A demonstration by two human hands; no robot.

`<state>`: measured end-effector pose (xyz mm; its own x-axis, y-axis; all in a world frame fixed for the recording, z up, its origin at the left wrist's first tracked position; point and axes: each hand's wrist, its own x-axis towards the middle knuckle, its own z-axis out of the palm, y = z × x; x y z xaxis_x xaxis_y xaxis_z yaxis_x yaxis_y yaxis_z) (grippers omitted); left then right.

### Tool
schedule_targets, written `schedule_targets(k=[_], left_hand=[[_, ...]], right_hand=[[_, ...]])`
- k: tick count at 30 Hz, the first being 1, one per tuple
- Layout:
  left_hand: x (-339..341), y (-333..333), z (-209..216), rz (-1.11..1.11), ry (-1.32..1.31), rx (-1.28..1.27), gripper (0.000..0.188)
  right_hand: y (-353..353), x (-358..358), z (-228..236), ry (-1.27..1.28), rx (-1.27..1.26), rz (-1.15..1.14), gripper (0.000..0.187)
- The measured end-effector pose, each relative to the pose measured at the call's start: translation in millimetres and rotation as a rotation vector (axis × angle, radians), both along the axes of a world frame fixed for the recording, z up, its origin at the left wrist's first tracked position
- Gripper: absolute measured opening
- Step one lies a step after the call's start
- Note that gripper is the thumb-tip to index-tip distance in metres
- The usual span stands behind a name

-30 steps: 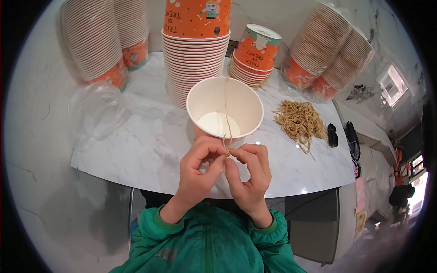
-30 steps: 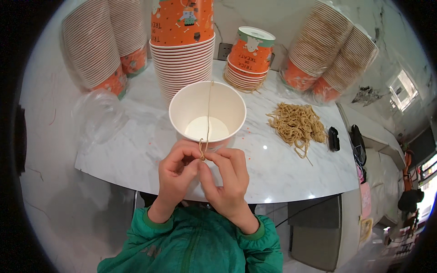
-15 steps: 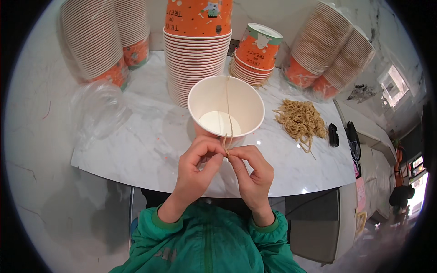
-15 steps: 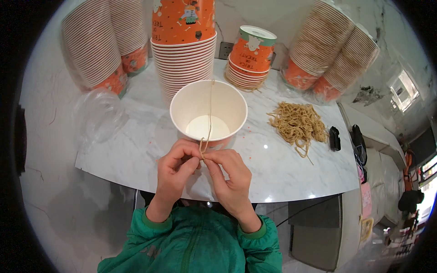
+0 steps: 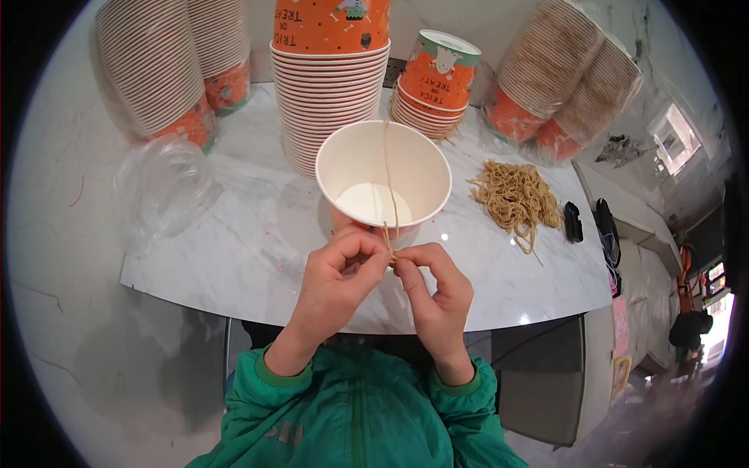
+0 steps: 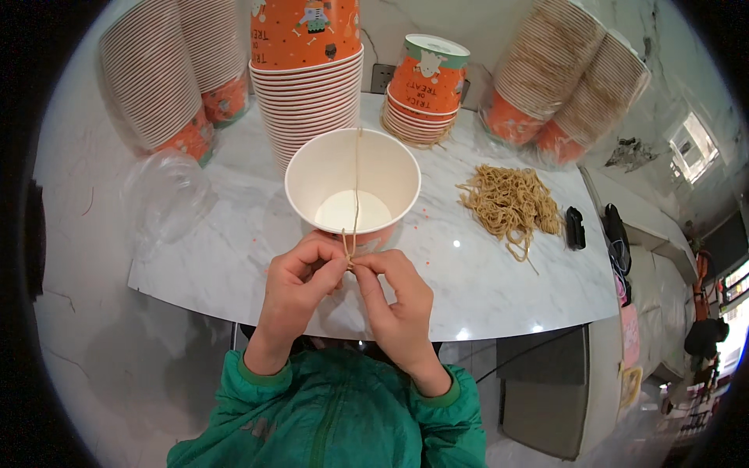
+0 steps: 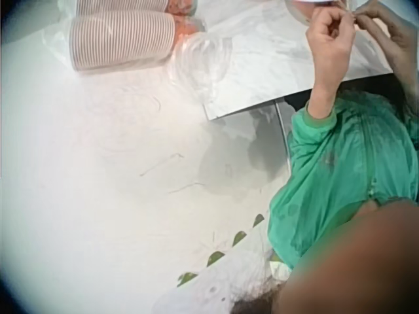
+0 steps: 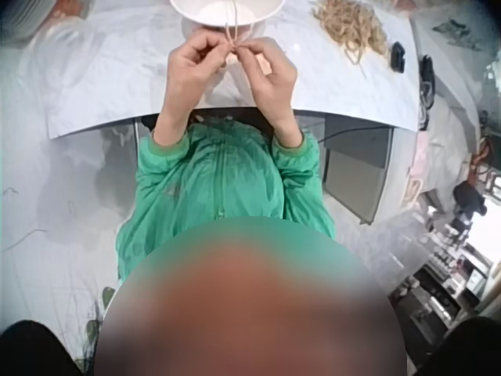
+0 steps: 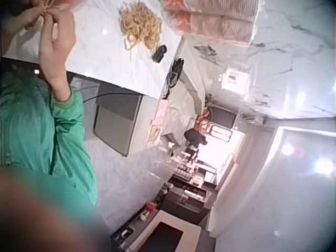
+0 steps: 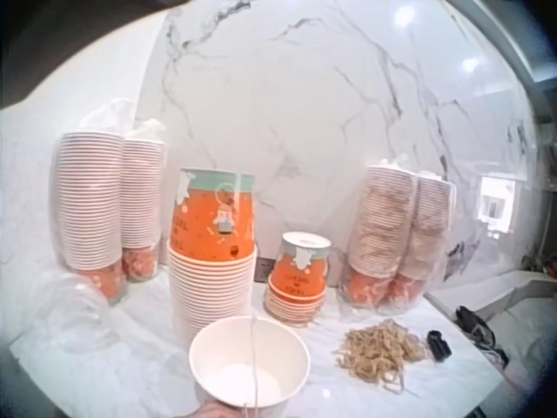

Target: The recorder is manually tying thin strings onto the rims of decorated paper cups at a workstation.

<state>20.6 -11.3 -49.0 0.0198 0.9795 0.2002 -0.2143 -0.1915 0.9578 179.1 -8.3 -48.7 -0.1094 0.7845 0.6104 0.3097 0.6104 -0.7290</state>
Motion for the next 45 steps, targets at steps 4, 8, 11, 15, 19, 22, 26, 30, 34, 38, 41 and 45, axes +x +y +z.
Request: schedule_targets(k=[4,8,11,15,19,22,26,30,34,38,41,45], left_hand=[[1.5,1.2,-1.5,0.049,0.110,0.142,0.003],[0.0,2.4,-5.6,0.071,0.143,0.154,0.004],[-2.0,1.1,-0.2,0.066,0.165,0.170,0.005],[-4.1,-1.3,3.6,0.067,0.296,0.244,0.004],[-4.3,-3.9,2.6,0.107,0.231,0.153,0.004],[0.9,-4.3,13.7,0.162,0.165,0.113,0.006],[9.7,-2.4,22.9,0.180,0.110,0.115,0.009],[12.2,-0.6,29.7,0.163,0.162,-0.019,0.011],[14.8,4.6,19.7,0.141,0.137,-0.076,0.011],[11.0,2.5,22.8,0.093,-0.039,-0.163,0.011],[8.9,-0.2,14.8,0.085,-0.175,-0.216,0.010],[16.1,-4.3,6.4,0.204,-0.240,-0.150,0.010]], right_hand=[[-0.5,1.9,1.5,0.394,-0.425,0.203,0.011],[-1.1,0.7,-3.6,0.374,-0.400,0.214,0.011],[-1.6,-0.4,-5.8,0.307,-0.301,0.210,0.012],[-3.3,4.5,-14.9,0.374,-0.383,0.215,0.012],[-4.3,5.1,-17.3,0.518,-0.516,0.281,0.013],[-2.8,4.0,-15.1,0.524,-0.515,0.294,0.014],[3.3,3.1,-12.8,0.472,-0.444,0.300,0.012],[4.8,1.7,-10.2,0.428,-0.418,0.255,0.010],[5.9,-0.4,-7.9,0.302,-0.271,0.218,0.009],[6.7,1.1,-8.4,0.260,-0.240,0.200,0.009],[8.3,-0.1,-10.3,0.313,-0.283,0.215,0.008],[10.9,-2.7,-13.8,0.362,-0.313,0.238,0.008]])
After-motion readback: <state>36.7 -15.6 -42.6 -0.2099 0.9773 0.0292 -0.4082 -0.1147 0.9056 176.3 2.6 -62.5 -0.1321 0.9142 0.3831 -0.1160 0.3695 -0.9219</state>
